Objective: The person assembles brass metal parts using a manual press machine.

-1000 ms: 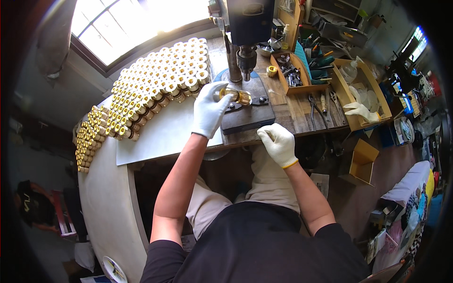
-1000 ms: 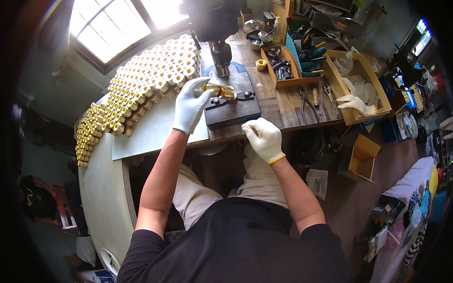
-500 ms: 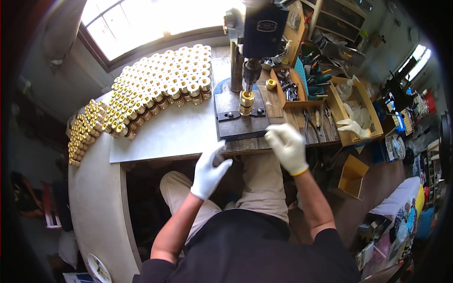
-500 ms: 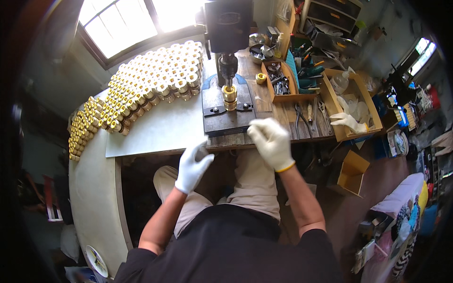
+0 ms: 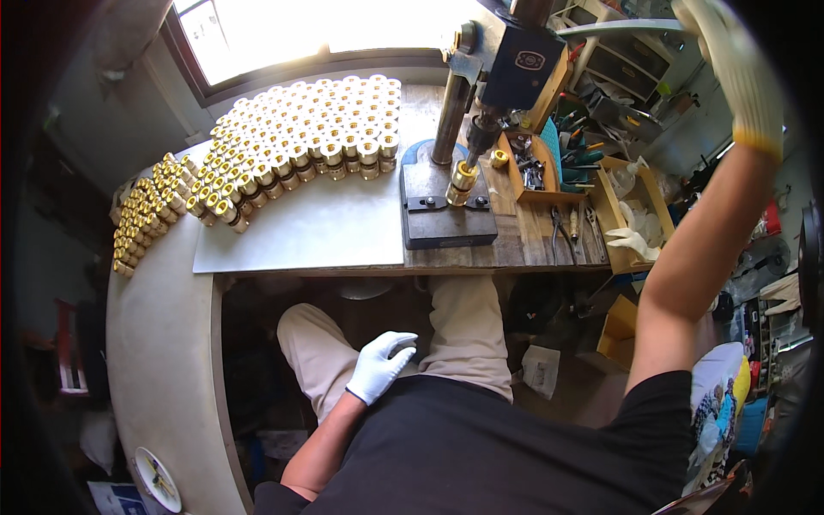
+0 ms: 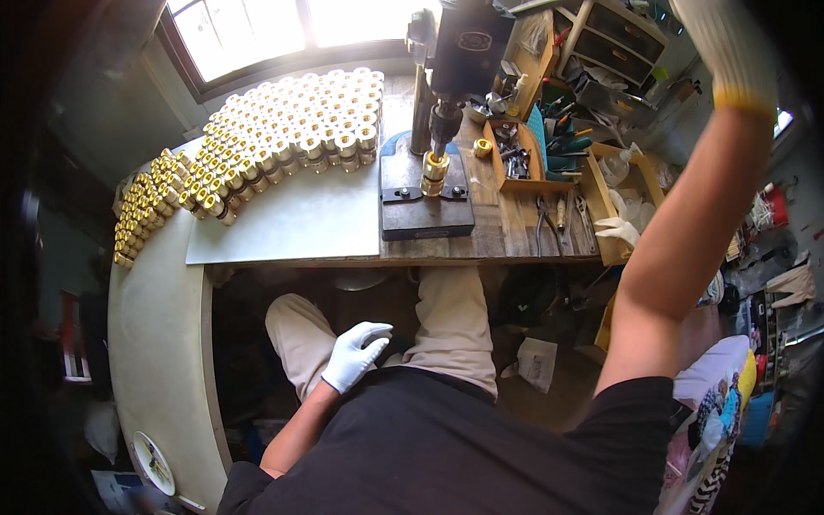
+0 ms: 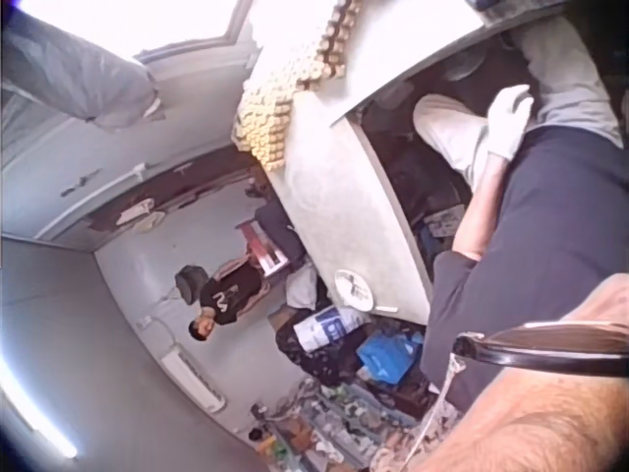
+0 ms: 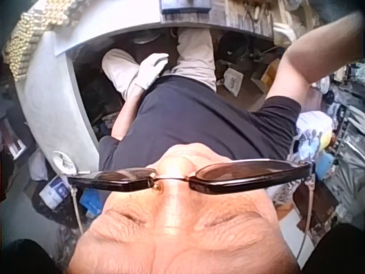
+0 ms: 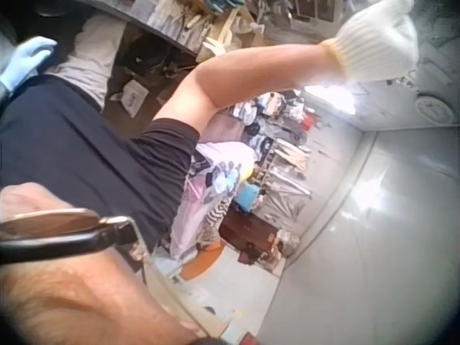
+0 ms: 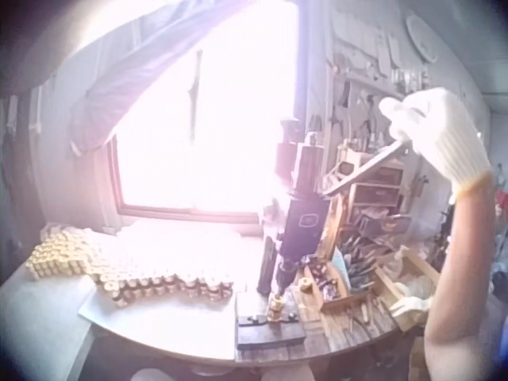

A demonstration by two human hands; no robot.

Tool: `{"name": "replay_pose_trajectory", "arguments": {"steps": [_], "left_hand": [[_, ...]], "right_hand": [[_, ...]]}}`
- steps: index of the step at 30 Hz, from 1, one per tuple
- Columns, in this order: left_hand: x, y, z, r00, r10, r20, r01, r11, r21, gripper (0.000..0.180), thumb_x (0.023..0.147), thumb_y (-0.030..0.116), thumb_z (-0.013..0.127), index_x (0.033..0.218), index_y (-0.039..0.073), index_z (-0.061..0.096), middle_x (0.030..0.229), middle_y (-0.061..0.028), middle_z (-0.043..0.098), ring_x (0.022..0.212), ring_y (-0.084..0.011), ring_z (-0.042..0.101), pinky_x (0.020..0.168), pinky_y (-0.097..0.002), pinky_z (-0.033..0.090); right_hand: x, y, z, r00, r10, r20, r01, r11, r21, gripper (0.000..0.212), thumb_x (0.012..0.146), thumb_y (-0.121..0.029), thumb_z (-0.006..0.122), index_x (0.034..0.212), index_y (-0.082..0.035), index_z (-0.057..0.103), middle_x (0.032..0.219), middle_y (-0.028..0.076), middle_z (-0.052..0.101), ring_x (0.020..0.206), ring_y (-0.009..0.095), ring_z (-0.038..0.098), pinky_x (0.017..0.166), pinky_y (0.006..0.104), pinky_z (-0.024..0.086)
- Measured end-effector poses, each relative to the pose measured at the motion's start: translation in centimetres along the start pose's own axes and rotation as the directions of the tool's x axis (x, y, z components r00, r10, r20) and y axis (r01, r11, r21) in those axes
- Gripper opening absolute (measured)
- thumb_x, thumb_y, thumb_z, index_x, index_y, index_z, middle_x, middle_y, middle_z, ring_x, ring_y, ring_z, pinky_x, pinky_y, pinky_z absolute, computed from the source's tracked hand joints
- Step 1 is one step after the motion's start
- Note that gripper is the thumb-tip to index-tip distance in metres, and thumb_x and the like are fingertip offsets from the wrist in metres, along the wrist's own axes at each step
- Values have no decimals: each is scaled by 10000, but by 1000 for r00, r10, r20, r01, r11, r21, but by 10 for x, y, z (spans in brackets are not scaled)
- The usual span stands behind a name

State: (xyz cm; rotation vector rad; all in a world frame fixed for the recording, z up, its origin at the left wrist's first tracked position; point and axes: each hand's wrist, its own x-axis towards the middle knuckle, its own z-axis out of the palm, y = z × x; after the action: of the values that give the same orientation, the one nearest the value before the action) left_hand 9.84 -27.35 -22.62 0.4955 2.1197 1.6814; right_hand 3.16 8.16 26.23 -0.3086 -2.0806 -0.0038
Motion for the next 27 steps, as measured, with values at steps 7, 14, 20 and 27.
{"name": "replay_pose_trajectory", "arguments": {"steps": [7, 14, 20, 27], "left_hand": [[40, 53, 17, 918, 345, 195, -375, 915, 146, 284, 966, 79, 794, 1243, 26, 755, 1134, -151, 749, 1032, -287, 750, 920, -364, 596], [145, 299, 78, 282, 950, 135, -952, 260, 159, 570, 757, 342, 904, 1249, 104, 741, 1310, -121, 671, 1315, -360, 601, 1112, -537, 451], [178, 332, 141, 139, 935, 327, -942, 23, 336, 521, 710, 597, 821, 975, 150, 786, 1046, -17, 707, 1211, -266, 633, 1188, -521, 390], [201, 282, 134, 228, 950, 212, -943, 161, 292, 446, 737, 546, 827, 895, 135, 758, 1052, -44, 707, 1188, -286, 615, 1191, -497, 395]], "right_hand": [[-217, 34, 29, 967, -8, 254, -32, 988, 152, 316, 1078, -167, 682, 1349, -12, 733, 1144, 273, 764, 1042, 413, 771, 916, 439, 592], [-168, 38, 58, 812, -53, 582, -131, 954, 270, 510, 1086, -257, 662, 1534, -27, 584, 1097, 157, 768, 876, 238, 701, 883, 368, 566], [-187, 57, 51, 825, 94, 558, -191, 974, 119, 484, 1104, -257, 634, 1538, -50, 581, 1161, 182, 758, 966, 283, 721, 918, 370, 567], [-213, 51, 57, 830, 156, 535, -243, 965, 97, 454, 1126, -257, 602, 1543, -77, 578, 1236, 211, 745, 1071, 337, 743, 958, 372, 569]]}}
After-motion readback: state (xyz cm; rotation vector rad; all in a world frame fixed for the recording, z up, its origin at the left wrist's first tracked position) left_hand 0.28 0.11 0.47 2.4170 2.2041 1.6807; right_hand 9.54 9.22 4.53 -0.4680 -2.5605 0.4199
